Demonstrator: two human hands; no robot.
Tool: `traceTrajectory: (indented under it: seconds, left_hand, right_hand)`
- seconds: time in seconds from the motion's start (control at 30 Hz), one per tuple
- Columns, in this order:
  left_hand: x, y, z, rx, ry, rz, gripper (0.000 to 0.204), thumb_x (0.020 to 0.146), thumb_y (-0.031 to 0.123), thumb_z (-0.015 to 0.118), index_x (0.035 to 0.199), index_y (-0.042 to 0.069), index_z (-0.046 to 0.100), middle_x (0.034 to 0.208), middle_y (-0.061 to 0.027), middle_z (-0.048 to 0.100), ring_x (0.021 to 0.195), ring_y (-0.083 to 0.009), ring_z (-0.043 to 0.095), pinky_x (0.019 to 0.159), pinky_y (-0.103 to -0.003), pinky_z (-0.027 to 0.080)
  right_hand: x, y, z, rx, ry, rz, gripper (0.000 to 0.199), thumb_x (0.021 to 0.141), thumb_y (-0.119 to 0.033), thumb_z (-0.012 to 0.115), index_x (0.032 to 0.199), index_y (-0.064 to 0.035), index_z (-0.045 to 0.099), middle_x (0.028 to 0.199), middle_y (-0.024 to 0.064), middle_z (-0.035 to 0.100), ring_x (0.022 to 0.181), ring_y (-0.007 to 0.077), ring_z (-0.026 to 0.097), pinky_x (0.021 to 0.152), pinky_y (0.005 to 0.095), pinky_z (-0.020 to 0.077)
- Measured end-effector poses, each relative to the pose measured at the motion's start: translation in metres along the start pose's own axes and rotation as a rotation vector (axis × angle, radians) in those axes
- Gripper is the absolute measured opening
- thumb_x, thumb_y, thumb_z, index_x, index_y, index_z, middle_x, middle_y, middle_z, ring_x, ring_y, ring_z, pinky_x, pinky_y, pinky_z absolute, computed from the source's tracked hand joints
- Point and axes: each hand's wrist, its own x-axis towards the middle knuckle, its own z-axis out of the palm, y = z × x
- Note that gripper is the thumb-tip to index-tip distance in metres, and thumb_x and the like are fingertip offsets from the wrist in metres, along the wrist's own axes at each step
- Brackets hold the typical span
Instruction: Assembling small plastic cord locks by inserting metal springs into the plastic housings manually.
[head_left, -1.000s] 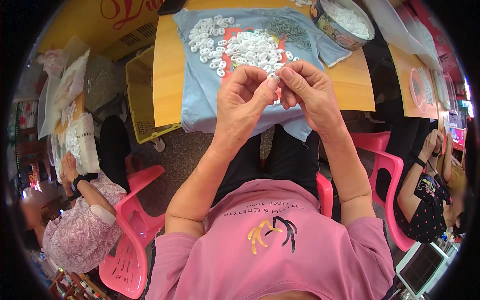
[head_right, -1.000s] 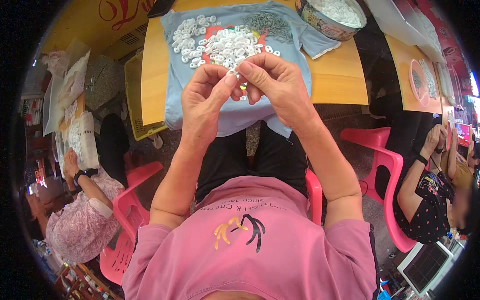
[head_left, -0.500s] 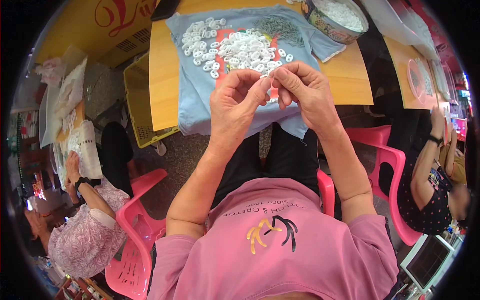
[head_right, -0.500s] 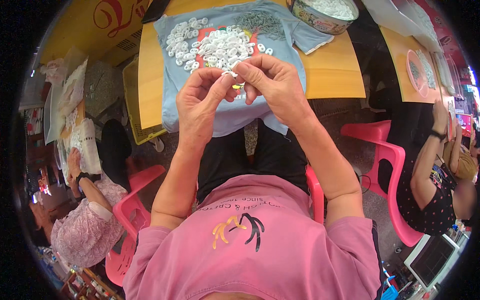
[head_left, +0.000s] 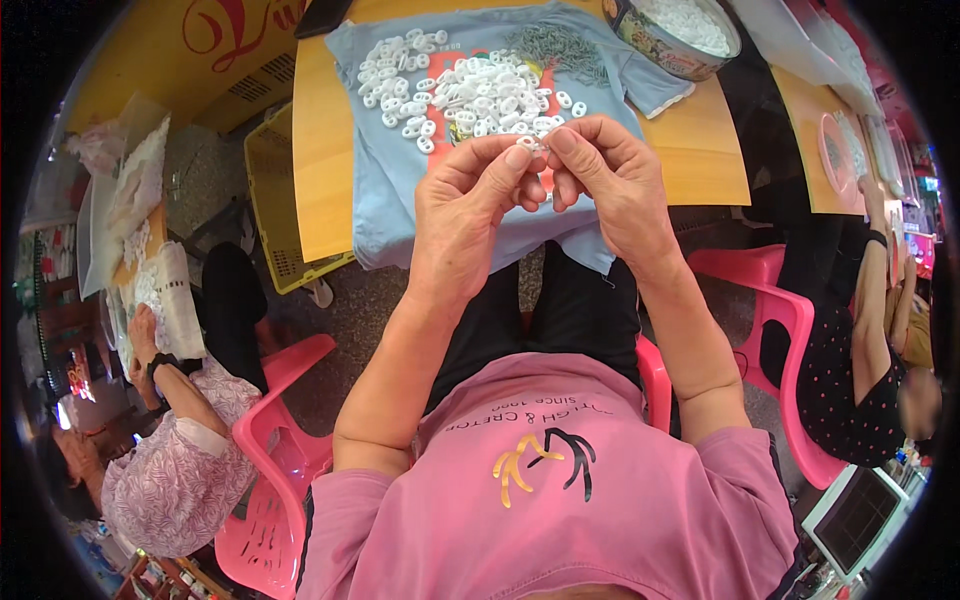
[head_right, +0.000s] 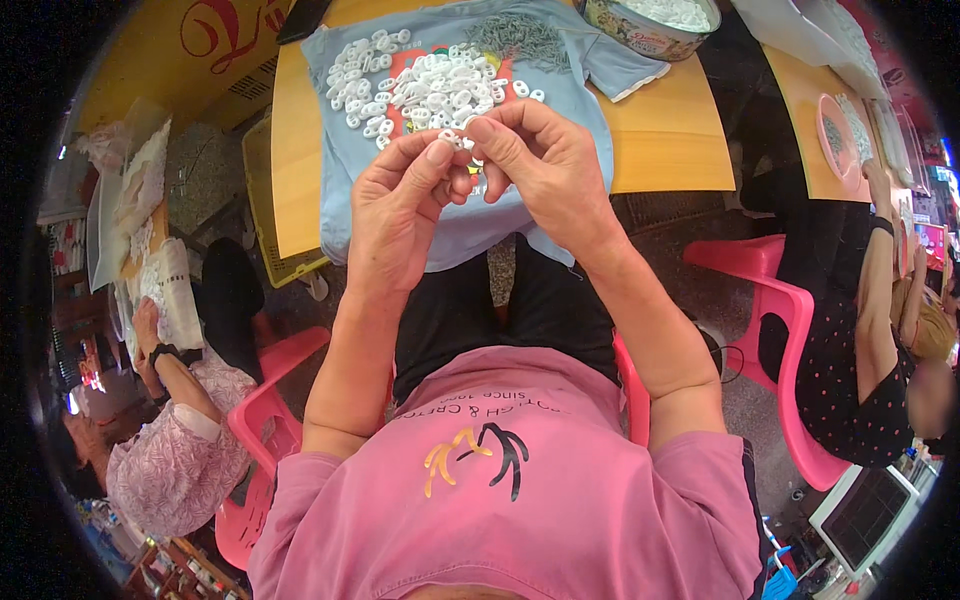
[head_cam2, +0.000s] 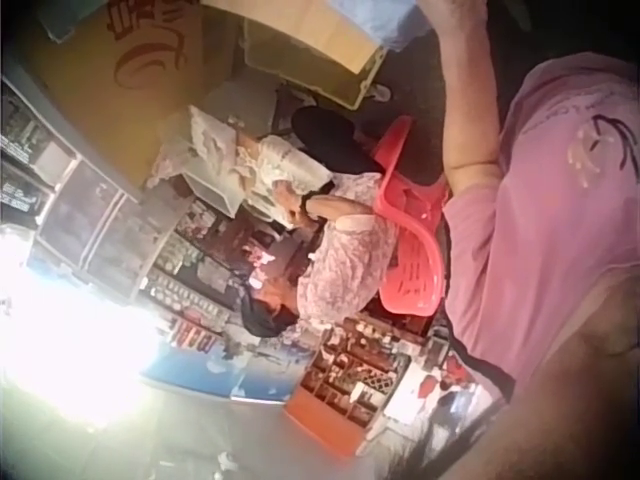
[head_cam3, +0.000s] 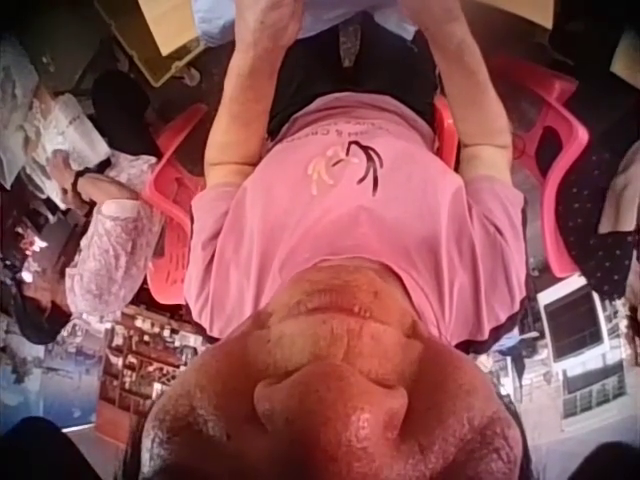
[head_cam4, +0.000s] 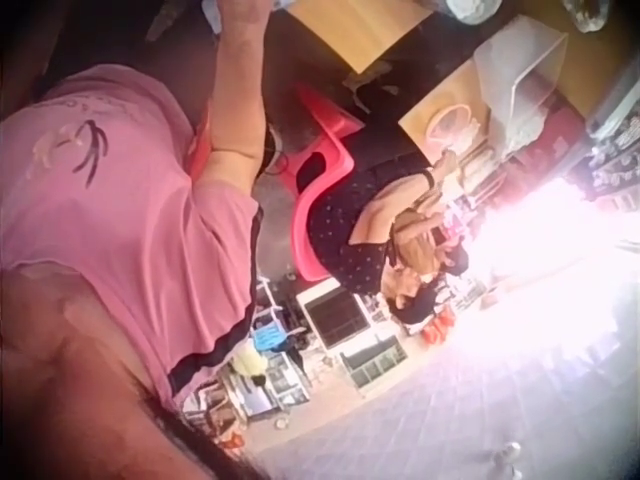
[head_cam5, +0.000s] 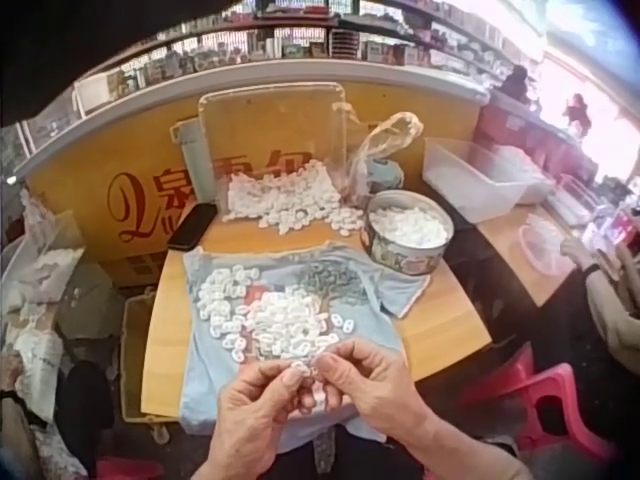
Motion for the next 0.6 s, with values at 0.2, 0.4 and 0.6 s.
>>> traceTrajectory:
  seconds: [0.2,0.4,0.6]
  left_hand:
    - [-0.0014,0.0013,0.0049,0.113,0.019,0.08,0.015,0.092,0.008,0.066,0.1,-0.004,0.063,0.086,-0.0095,0.069,0.074,-0.0137,0.065,0.067,-0.026,0.054]
    - [-0.0009,0.0002,0.0051,0.167,0.008,0.119,0.014,0.091,0.007,0.067,0.097,-0.003,0.059,0.083,-0.0087,0.066,0.073,-0.0122,0.064,0.067,-0.026,0.054]
    - [-0.0026,-0.0006,0.0069,0.183,0.007,0.119,0.014,0.092,0.007,0.066,0.097,-0.003,0.057,0.083,-0.0074,0.065,0.073,-0.0111,0.062,0.068,-0.025,0.053]
  right_hand:
    - [0.0016,0.0018,0.0005,-0.026,0.023,0.004,0.018,0.097,-0.017,0.06,0.1,0.0014,0.063,0.082,0.0045,0.064,0.062,0.0083,0.054,0.057,0.0233,0.0473]
    - [0.0023,0.0036,0.0043,-0.003,0.043,-0.017,0.021,0.096,-0.019,0.063,0.095,0.0021,0.063,0.074,0.0019,0.062,0.059,0.0059,0.055,0.055,0.0196,0.0437]
    - [0.0007,0.0045,0.0038,-0.042,0.027,-0.002,0.017,0.097,-0.016,0.06,0.097,0.0011,0.062,0.079,0.0043,0.062,0.061,0.0089,0.055,0.056,0.0231,0.0473]
